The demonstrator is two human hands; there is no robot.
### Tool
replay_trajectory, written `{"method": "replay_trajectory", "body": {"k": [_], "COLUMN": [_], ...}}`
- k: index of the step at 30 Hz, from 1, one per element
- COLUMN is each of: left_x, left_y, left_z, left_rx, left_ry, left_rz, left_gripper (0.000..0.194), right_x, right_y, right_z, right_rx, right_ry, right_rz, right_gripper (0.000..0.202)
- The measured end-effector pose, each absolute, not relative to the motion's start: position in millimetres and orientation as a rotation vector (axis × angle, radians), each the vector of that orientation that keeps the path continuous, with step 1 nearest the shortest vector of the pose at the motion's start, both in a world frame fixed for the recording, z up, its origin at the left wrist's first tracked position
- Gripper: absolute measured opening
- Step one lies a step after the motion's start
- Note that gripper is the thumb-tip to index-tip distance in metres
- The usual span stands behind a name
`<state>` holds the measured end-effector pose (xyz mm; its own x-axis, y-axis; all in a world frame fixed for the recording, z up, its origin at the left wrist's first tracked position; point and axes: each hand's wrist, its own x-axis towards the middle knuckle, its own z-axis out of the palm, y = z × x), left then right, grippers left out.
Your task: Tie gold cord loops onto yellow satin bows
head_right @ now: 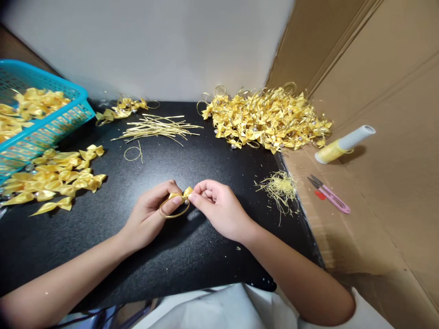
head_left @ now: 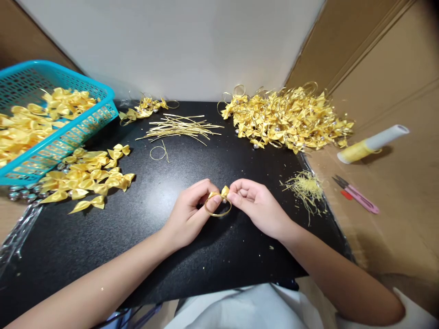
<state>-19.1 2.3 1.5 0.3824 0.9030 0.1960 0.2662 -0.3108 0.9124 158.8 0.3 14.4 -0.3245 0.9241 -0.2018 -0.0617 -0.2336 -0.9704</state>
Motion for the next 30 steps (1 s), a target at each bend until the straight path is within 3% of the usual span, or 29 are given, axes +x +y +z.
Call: {"method": "replay_trajectory", "body": {"k": [17, 30], "left_x": [-17, -16], "left_y": [3, -4], "left_z": [-1, -3], "left_rx": [1.512, 1.662], "left_ry": [1.096, 1.091], "left_rz": [0.975, 0.979], "left_gripper": [0.029, 0.028], "right_x": [160, 148], "right_y": [-5, -13], "right_z": [11, 9], "right_rx": [-1.016, -1.172], "right_ry": [-1.176, -1.371], "right_rz": [1.624, 1.184], "right_gripper": [0.012, 0.009]}}
